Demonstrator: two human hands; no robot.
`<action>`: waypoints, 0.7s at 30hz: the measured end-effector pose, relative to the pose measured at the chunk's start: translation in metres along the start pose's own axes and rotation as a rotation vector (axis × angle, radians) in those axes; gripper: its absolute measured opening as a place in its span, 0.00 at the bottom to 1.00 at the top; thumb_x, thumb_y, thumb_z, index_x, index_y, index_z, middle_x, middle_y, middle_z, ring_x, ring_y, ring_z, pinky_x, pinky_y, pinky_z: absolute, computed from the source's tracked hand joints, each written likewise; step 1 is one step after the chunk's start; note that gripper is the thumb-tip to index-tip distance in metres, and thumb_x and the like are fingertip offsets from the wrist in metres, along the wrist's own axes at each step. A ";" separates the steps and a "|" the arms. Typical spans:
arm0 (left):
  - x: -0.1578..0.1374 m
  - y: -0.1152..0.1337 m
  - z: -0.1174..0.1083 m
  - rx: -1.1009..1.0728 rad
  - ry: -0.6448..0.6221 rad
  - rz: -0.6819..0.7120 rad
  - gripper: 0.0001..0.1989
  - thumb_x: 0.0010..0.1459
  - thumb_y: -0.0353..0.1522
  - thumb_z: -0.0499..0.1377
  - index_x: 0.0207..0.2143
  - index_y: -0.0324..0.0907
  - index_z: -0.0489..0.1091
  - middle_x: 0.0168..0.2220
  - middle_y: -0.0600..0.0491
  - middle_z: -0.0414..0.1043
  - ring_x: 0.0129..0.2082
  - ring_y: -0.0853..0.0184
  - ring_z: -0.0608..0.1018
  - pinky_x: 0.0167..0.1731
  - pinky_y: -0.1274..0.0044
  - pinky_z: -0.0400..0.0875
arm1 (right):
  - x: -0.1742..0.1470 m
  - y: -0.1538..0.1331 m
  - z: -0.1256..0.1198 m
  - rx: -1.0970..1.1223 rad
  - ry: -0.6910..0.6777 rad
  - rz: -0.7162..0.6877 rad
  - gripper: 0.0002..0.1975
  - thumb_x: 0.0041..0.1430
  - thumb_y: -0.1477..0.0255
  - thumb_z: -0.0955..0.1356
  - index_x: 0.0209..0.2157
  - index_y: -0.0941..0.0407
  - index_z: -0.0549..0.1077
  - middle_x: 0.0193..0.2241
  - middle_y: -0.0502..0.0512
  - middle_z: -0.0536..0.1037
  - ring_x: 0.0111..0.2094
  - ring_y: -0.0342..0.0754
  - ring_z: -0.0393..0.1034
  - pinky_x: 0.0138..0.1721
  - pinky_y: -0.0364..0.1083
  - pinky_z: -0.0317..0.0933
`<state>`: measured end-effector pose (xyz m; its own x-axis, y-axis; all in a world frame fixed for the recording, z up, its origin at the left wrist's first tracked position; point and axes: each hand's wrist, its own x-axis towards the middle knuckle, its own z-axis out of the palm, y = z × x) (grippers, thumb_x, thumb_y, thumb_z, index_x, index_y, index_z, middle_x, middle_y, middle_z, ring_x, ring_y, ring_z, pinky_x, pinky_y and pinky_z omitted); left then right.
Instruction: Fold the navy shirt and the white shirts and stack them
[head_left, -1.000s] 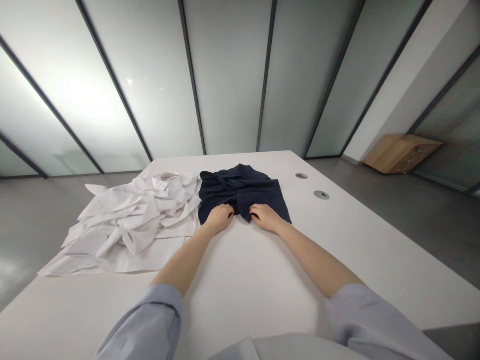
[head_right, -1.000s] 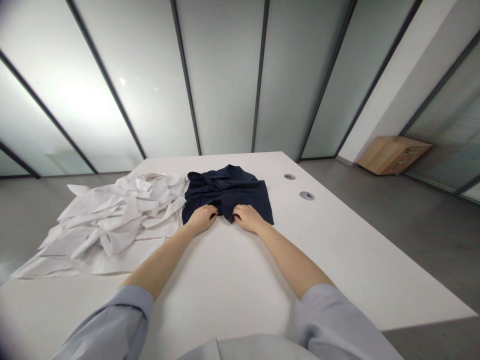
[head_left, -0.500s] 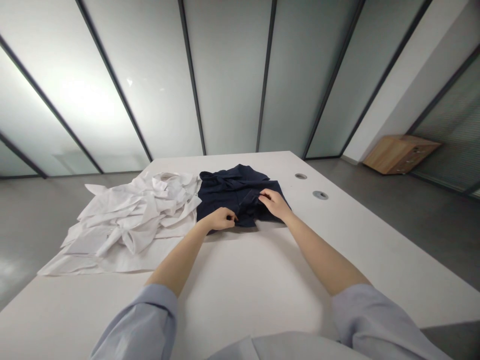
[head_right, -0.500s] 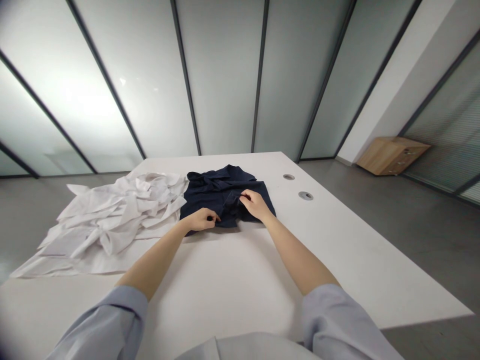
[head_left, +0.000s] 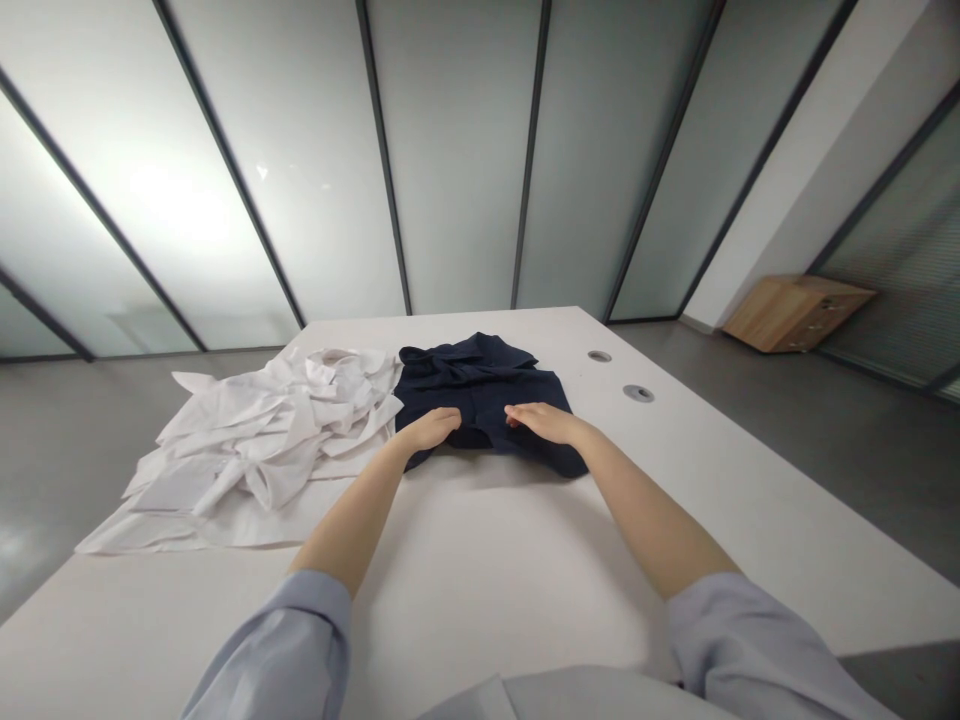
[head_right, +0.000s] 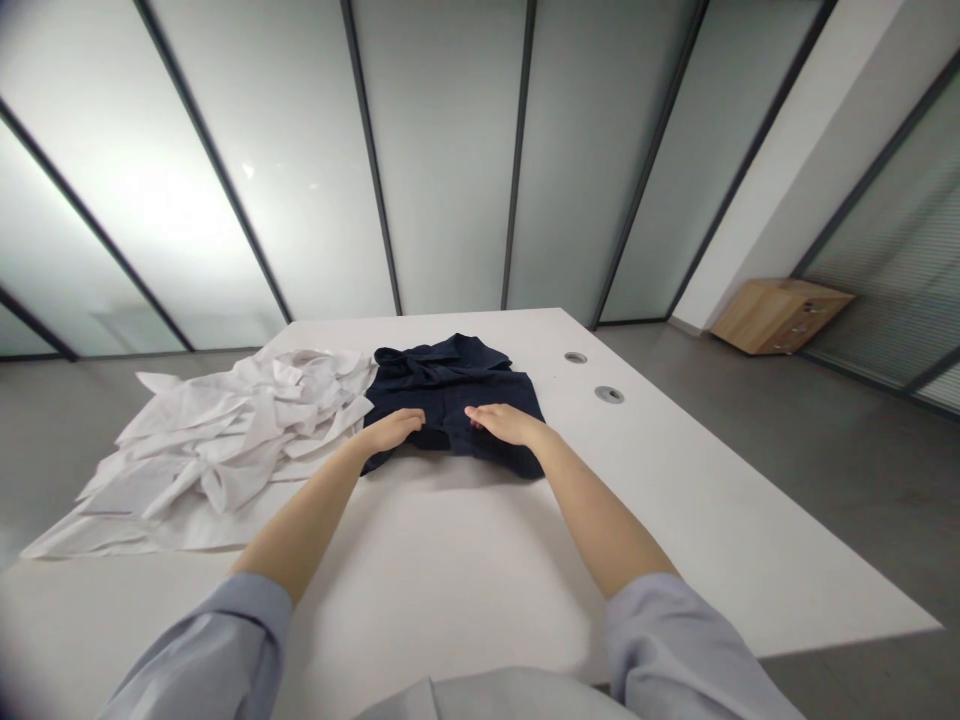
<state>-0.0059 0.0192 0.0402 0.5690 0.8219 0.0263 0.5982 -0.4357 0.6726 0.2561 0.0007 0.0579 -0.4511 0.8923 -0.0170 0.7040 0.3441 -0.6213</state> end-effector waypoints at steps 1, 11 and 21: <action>0.001 -0.004 0.001 -0.023 -0.006 -0.001 0.11 0.54 0.34 0.45 0.23 0.43 0.62 0.27 0.55 0.68 0.31 0.67 0.69 0.37 0.76 0.65 | 0.002 0.004 0.003 -0.036 -0.047 0.033 0.25 0.66 0.56 0.55 0.39 0.53 0.78 0.43 0.56 0.79 0.46 0.54 0.71 0.51 0.51 0.60; -0.001 -0.022 0.012 0.221 0.040 -0.068 0.21 0.60 0.42 0.49 0.47 0.40 0.71 0.54 0.46 0.71 0.54 0.59 0.70 0.57 0.68 0.60 | 0.016 0.052 0.038 -0.417 0.067 0.164 0.25 0.65 0.58 0.58 0.60 0.51 0.63 0.65 0.59 0.55 0.65 0.57 0.45 0.61 0.62 0.42; -0.002 -0.038 0.022 0.617 0.215 -0.218 0.22 0.61 0.31 0.49 0.56 0.42 0.67 0.62 0.46 0.61 0.62 0.60 0.63 0.61 0.67 0.55 | 0.010 0.047 0.034 -0.520 0.409 0.519 0.24 0.60 0.57 0.62 0.51 0.58 0.69 0.52 0.68 0.68 0.53 0.63 0.61 0.51 0.60 0.55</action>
<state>-0.0172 0.0262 -0.0022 0.3129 0.9412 0.1272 0.9343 -0.3291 0.1371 0.2661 0.0162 0.0020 0.1632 0.9756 0.1468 0.9756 -0.1374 -0.1711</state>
